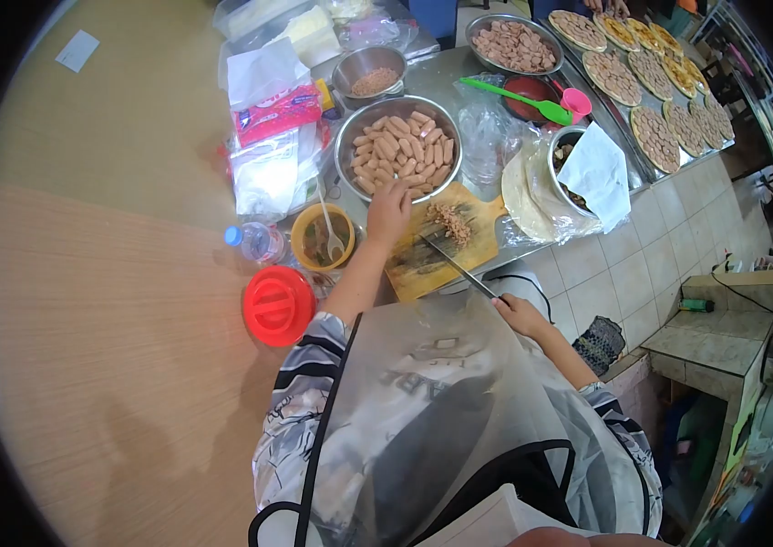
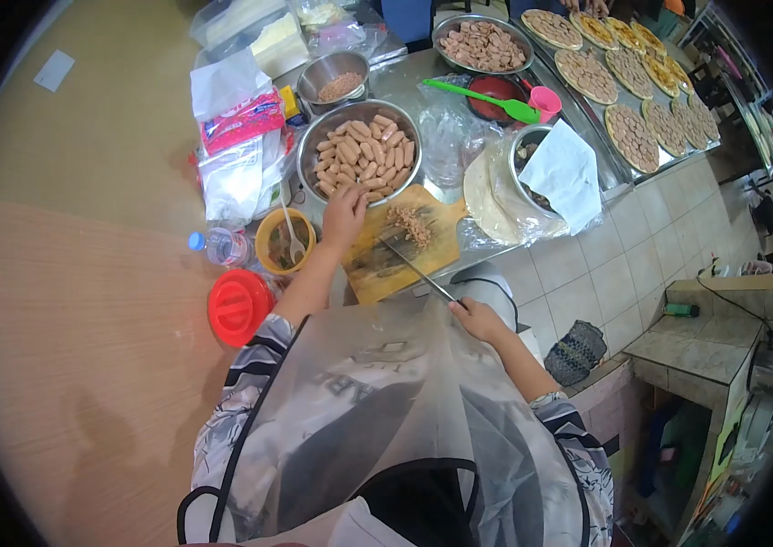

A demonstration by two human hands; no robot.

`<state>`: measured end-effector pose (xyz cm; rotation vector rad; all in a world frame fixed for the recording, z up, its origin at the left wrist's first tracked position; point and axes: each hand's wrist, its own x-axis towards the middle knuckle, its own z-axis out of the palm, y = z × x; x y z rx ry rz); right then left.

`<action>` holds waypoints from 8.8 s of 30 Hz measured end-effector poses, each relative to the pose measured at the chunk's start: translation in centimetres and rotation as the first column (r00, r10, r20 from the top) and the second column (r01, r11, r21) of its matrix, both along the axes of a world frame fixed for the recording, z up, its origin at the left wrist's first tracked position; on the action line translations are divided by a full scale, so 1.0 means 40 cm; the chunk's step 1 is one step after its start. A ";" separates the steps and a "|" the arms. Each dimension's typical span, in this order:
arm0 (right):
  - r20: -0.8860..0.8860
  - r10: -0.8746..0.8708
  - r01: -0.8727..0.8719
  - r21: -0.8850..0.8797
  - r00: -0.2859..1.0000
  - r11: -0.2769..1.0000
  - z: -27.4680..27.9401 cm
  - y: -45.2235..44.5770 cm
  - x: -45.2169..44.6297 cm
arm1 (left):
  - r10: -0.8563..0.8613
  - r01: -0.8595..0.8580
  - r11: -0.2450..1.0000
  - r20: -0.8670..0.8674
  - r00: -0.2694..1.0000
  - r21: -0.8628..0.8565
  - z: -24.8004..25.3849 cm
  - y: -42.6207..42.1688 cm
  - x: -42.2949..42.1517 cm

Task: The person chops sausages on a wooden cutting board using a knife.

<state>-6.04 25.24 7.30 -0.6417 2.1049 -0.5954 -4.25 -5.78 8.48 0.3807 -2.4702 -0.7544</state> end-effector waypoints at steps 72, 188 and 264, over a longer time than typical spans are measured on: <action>-0.223 0.035 -0.037 -0.004 0.974 0.999 0.009 -0.028 0.058 | 0.406 -0.546 0.440 0.385 0.829 0.713 -0.188 0.202 0.096; -0.276 0.194 -0.164 0.127 0.941 0.978 0.030 -0.065 0.038 | 0.546 -0.506 0.223 0.323 0.773 0.833 -0.191 0.197 0.110; -0.135 0.277 -0.266 0.096 0.951 0.959 0.058 0.022 0.010 | 0.240 -0.447 0.784 0.455 0.858 0.430 -0.163 0.160 0.043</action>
